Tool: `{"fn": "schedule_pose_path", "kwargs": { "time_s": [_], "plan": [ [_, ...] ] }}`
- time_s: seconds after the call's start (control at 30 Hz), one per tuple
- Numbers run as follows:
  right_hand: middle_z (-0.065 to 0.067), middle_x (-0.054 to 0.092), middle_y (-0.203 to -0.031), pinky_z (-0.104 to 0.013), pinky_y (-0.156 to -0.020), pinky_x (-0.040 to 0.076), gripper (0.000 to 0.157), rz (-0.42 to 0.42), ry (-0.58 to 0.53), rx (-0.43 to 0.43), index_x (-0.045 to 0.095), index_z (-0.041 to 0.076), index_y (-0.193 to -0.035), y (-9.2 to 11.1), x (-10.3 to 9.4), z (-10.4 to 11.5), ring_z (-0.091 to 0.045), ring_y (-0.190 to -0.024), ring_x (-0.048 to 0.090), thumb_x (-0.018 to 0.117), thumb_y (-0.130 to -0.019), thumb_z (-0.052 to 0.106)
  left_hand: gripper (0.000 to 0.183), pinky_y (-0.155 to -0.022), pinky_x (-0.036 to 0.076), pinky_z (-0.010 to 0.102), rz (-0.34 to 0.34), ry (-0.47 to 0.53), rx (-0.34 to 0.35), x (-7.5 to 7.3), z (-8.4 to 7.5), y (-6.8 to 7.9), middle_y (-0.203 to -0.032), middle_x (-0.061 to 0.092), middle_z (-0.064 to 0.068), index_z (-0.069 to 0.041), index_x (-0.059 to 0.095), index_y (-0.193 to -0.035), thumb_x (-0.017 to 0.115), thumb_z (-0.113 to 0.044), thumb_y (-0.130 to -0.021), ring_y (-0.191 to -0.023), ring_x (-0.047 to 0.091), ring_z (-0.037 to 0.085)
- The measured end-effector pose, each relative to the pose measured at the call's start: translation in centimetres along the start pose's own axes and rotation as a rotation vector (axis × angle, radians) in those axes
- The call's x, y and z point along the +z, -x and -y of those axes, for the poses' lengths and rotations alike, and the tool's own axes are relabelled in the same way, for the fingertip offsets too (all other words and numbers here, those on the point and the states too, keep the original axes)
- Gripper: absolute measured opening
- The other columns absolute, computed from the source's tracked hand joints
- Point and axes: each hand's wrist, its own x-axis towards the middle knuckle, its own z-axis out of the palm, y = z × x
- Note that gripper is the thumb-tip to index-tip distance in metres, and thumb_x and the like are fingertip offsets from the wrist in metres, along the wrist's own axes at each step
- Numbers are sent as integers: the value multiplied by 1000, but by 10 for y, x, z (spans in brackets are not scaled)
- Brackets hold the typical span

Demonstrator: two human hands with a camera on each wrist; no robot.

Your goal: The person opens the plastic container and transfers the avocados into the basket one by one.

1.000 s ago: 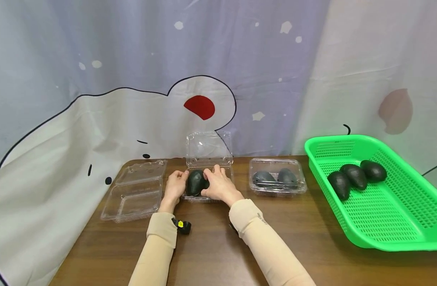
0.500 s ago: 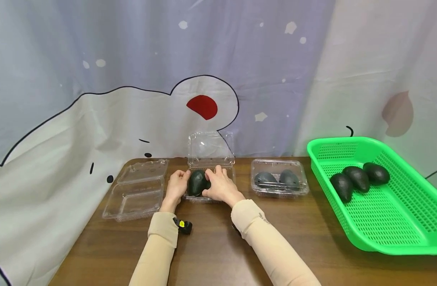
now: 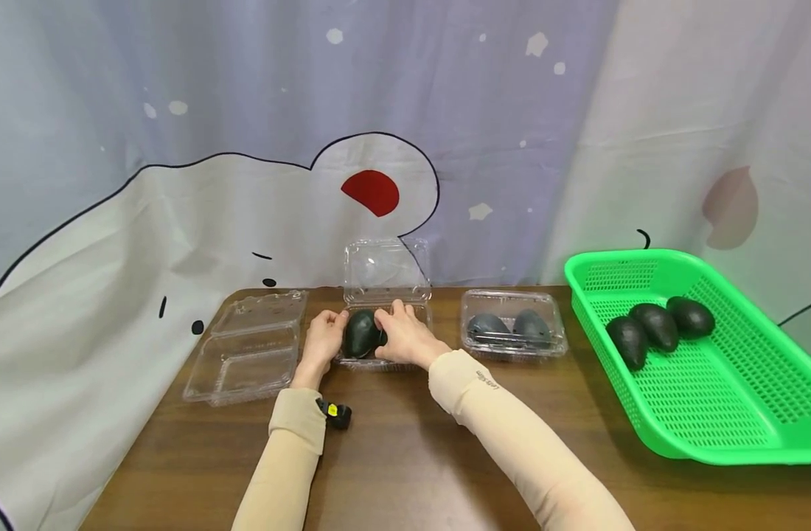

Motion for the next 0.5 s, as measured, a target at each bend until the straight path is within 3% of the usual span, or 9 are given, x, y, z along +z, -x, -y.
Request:
{"fn": "schedule_pose_path", "kwargs": {
  "time_s": [0.17,0.5],
  "plan": [
    [-7,41,-109,-41,-79,44,37,14,16,-28,58,13,-110,1,-18,-1,-26,-100,42,77,-81,24,28,-53,39,31,4,10,3,1,-2,0,-69,50,5,-5,56,-89,54,-29,-102,-59,46,21],
    [-9,45,-114,-45,-84,46,37,-36,107,-98,58,13,-111,8,-69,-11,-31,-107,44,78,-81,23,28,-55,39,32,-1,8,-8,0,0,-1,-69,50,4,-5,56,-89,54,-30,-102,-61,47,21]
  ]
}}
